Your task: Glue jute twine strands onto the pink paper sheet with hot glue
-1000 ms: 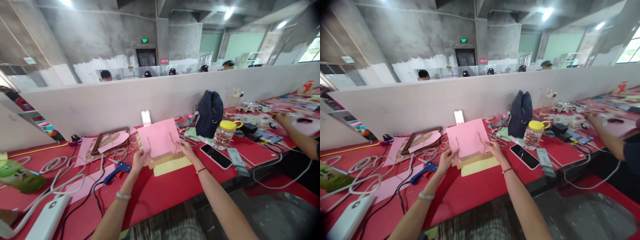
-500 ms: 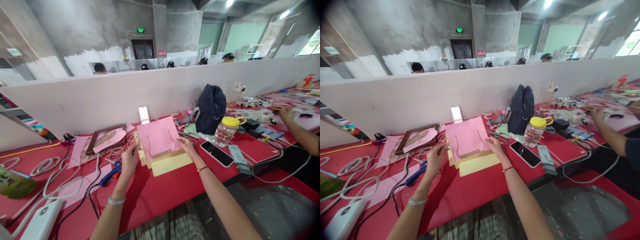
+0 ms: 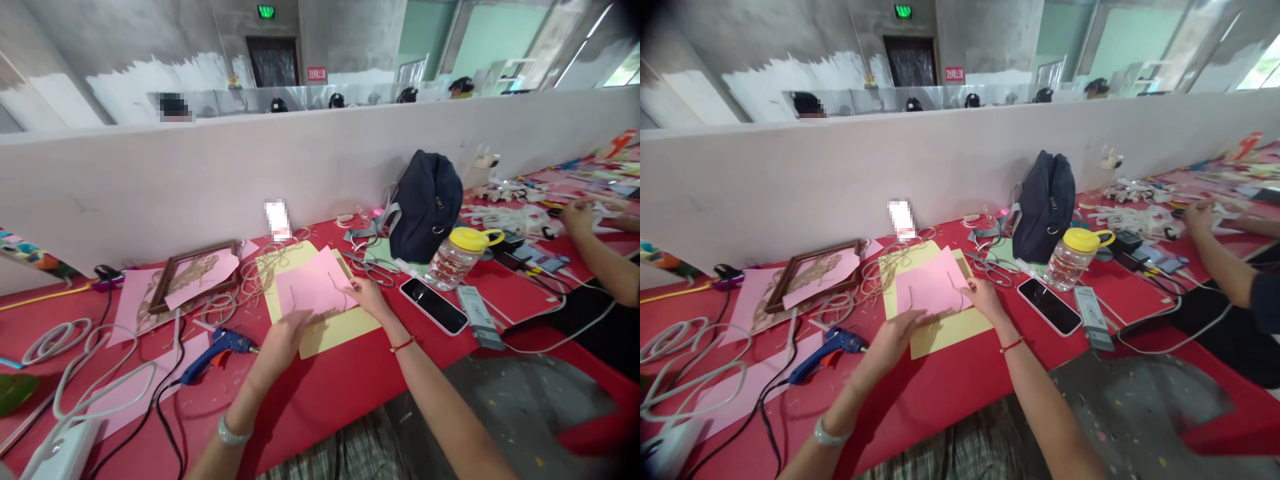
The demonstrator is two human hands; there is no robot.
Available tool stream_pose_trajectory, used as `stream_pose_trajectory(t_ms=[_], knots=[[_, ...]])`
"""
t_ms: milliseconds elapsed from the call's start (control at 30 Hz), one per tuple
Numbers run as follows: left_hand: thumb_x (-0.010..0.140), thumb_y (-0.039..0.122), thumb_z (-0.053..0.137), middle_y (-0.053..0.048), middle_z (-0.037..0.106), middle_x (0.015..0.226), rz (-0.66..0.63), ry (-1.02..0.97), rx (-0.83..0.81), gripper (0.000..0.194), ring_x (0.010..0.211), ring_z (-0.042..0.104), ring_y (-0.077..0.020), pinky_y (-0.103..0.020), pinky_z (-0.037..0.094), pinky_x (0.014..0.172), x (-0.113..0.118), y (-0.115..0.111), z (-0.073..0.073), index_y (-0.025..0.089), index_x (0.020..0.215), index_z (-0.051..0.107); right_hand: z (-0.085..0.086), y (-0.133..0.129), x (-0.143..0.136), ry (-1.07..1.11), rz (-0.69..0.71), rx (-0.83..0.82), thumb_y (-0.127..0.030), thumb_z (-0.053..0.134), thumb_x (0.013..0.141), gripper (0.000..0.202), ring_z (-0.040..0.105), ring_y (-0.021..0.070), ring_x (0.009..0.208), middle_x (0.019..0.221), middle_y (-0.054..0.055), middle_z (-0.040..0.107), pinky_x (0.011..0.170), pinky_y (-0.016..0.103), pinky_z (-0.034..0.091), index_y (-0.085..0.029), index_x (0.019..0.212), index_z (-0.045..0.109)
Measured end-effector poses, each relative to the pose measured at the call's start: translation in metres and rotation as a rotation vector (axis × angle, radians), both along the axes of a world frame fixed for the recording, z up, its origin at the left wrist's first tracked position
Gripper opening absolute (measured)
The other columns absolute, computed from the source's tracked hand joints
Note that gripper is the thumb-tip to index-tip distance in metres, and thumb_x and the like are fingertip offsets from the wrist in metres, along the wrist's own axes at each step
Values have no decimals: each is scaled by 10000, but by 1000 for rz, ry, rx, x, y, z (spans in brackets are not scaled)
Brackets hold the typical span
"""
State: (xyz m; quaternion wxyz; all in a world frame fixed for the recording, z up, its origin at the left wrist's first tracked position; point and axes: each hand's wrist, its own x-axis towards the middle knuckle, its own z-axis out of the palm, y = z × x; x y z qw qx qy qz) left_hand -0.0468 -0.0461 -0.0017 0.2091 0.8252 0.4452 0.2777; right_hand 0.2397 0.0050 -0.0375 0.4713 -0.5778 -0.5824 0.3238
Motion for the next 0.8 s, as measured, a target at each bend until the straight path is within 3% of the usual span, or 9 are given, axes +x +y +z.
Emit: stream_pose_trajectory(t_ms=[67, 167, 333, 467, 567, 733, 800], knots=[[1132, 501, 436, -179, 590, 1602, -172, 144, 45, 555, 1512, 558, -326, -460, 486, 1226, 14, -8, -12, 167, 1531, 629, 0, -1, 2, -27, -33, 10, -442, 789, 746, 213, 634, 260, 684, 703, 74, 738, 680, 368, 455, -250, 727, 700], [1120, 623, 412, -231, 355, 1736, -272, 338, 98, 763, 1646, 307, -350, -553, 329, 1344, 27, -17, -24, 99, 1674, 418, -1, -2, 3, -43, -68, 22, -432, 760, 770, 192, 614, 256, 675, 713, 79, 736, 684, 370, 447, -249, 750, 709], [1141, 595, 349, -226, 293, 1763, -300, 389, 65, 758, 1664, 241, -334, -560, 301, 1357, 28, -19, -21, 102, 1716, 320, -1, -2, 2, -12, -101, 30, -485, 757, 795, 255, 641, 262, 695, 716, 89, 745, 673, 359, 476, -247, 721, 701], [1156, 530, 365, -174, 283, 1785, -321, 307, 49, 699, 1671, 242, -307, -551, 300, 1359, 19, -12, -17, 188, 1752, 237, -3, -4, 0, 85, -118, -5, -681, 700, 824, 444, 619, 233, 541, 695, 91, 741, 493, 332, 421, -238, 799, 712], [1163, 423, 391, -180, 323, 1775, -267, 199, 127, 633, 1672, 255, -306, -558, 321, 1353, 8, -3, -23, 220, 1747, 257, -3, -7, 0, 160, -129, -40, -782, 641, 828, 558, 504, 180, 384, 615, 49, 683, 385, 318, 331, -231, 879, 714], [1127, 366, 478, -304, 201, 1780, 10, 78, 270, 690, 1675, 162, -416, -667, 340, 1310, 1, 13, -48, 138, 1732, 234, 1, -11, 2, 203, -148, -46, -842, 650, 789, 615, 446, 145, 363, 573, 16, 625, 358, 303, 307, -232, 859, 676], [1112, 365, 508, -338, 219, 1762, 40, 95, 278, 725, 1666, 175, -440, -687, 327, 1307, 4, 15, -57, 95, 1721, 223, 3, -13, 3, 183, -151, -39, -870, 646, 775, 639, 424, 137, 355, 557, 9, 609, 354, 301, 291, -233, 832, 660]])
